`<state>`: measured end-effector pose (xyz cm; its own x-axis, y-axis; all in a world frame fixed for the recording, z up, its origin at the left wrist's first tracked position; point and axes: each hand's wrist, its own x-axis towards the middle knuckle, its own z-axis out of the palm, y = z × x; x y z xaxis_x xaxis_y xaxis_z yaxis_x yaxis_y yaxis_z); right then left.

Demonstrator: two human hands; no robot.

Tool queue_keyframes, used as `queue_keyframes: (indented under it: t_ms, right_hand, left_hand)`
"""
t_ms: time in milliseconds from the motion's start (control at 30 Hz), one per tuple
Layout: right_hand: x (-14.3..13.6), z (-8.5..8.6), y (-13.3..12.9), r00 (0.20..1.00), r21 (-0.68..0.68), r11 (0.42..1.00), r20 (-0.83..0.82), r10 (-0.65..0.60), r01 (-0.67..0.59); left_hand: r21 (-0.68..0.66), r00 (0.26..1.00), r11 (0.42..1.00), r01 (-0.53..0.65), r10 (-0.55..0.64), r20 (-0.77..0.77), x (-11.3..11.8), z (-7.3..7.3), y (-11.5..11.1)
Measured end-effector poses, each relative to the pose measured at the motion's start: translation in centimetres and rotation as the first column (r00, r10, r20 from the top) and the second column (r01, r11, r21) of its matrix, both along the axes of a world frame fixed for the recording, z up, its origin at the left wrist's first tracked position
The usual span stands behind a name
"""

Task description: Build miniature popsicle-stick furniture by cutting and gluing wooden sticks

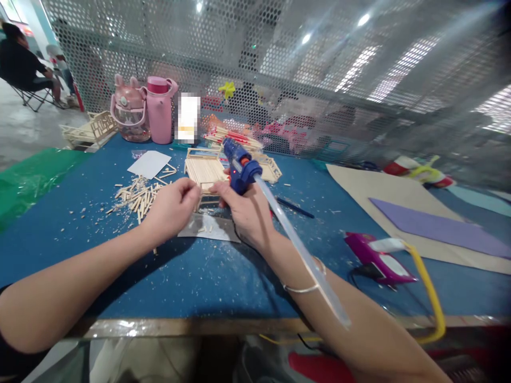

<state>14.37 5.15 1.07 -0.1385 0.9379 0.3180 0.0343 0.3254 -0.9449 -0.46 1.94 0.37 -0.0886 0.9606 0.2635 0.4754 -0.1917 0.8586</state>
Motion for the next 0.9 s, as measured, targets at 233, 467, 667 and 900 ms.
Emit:
queue_keyframes:
  t_ms: [233, 467, 667, 900]
  right_hand:
    - [3.8, 0.6, 1.6, 0.985, 0.005, 0.988, 0.084, 0.151, -0.152]
    - [5.7, -1.1, 0.7, 0.892, -0.07, 0.948, 0.325, 0.315, -0.31]
    - [6.5, 0.0, 0.6, 0.855, -0.009, 0.944, 0.419, 0.304, -0.331]
    - [7.5, 1.0, 0.8, 0.787, 0.047, 0.955, 0.578, 0.213, -0.293]
  left_hand:
    - [-0.385, 0.585, 0.875, 0.294, 0.154, 0.796, -1.3, 0.7, 1.3]
    - [-0.406, 0.621, 0.899, 0.165, 0.225, 0.751, -0.2, -0.3, 1.4]
    - [-0.375, 0.886, 0.926, 0.041, 0.14, 0.442, -0.5, -1.1, 1.2]
    - [-0.045, 0.953, 0.995, -0.089, 0.072, -0.295, -0.7, -1.6, 1.0]
